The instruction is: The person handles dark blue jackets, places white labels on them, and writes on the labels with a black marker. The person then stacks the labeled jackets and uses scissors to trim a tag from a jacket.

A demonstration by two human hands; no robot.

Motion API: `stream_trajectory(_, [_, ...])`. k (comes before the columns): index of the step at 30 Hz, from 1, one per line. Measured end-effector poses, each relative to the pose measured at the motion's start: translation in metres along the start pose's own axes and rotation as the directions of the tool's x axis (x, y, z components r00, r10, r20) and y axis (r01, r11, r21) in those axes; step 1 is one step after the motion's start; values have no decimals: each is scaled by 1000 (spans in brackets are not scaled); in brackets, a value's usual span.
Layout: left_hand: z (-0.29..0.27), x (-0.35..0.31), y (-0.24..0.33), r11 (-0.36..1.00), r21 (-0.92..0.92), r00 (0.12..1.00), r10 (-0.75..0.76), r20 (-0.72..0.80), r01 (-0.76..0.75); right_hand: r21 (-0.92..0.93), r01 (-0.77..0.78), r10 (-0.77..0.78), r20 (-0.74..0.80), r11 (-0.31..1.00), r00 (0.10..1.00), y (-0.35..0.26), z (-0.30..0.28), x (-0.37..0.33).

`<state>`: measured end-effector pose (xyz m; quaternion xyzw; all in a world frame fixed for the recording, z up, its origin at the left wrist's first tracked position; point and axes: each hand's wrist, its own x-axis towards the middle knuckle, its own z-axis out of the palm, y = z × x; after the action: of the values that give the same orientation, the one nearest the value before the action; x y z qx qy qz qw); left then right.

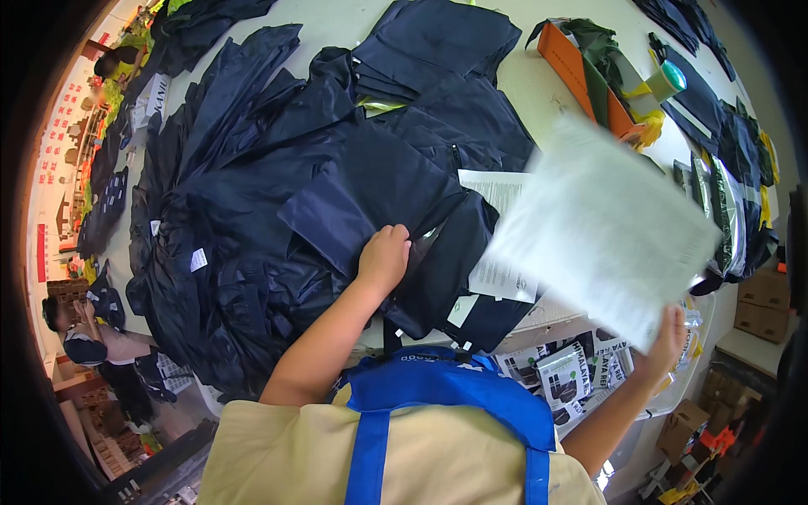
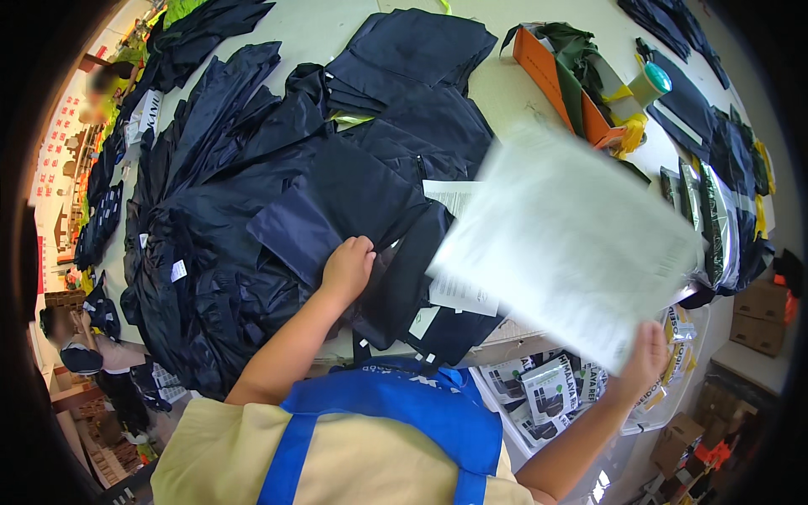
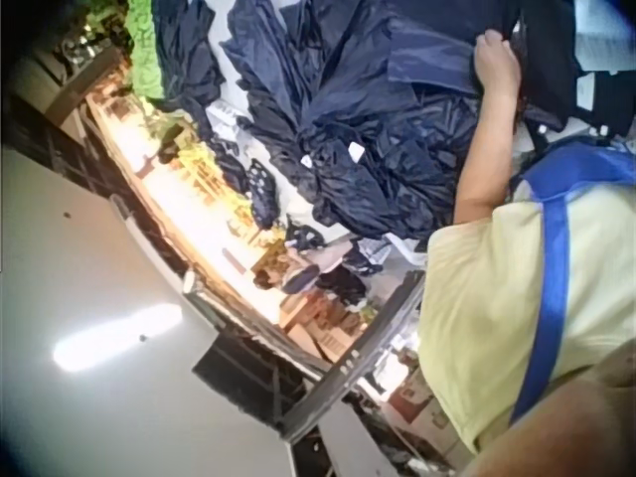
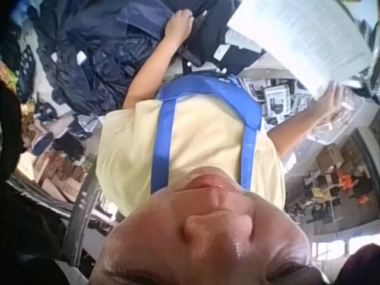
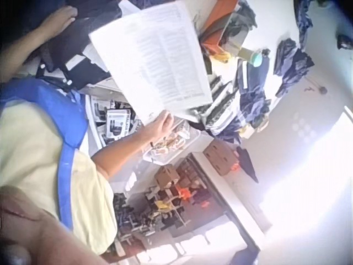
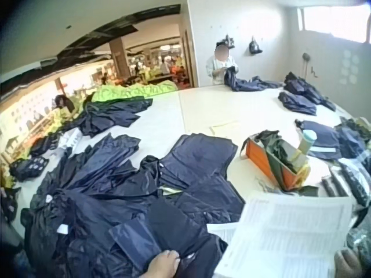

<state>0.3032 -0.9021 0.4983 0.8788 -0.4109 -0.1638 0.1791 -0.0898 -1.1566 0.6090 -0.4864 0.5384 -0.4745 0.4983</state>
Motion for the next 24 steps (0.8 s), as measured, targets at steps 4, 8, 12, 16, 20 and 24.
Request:
stream_trajectory(4, [-35,15,14,948,-318,968,-74,-242,-6,-438,-20,210,390,899,897,-21,59,-44])
stream_trajectory(8, [-70,21,40,908,-418,981,-58,-183,-24,-299,-71,173,329,951,929,-9,85,-51])
stream_trajectory(12, [-62,26,48,859,-511,999,14,-46,-35,-286,107,6,367,952,930,9,120,-65])
stream_trajectory(16, [-48,36,56,775,-630,946,168,276,47,-602,53,456,657,797,600,23,172,-93])
stream_trajectory(20, [-57,101,37,913,-279,934,339,117,-296,-403,113,91,455,908,886,37,141,-37])
stream_trajectory(24, [-68,227,-12,934,173,916,345,-203,-313,-793,204,-410,-62,574,910,123,31,70])
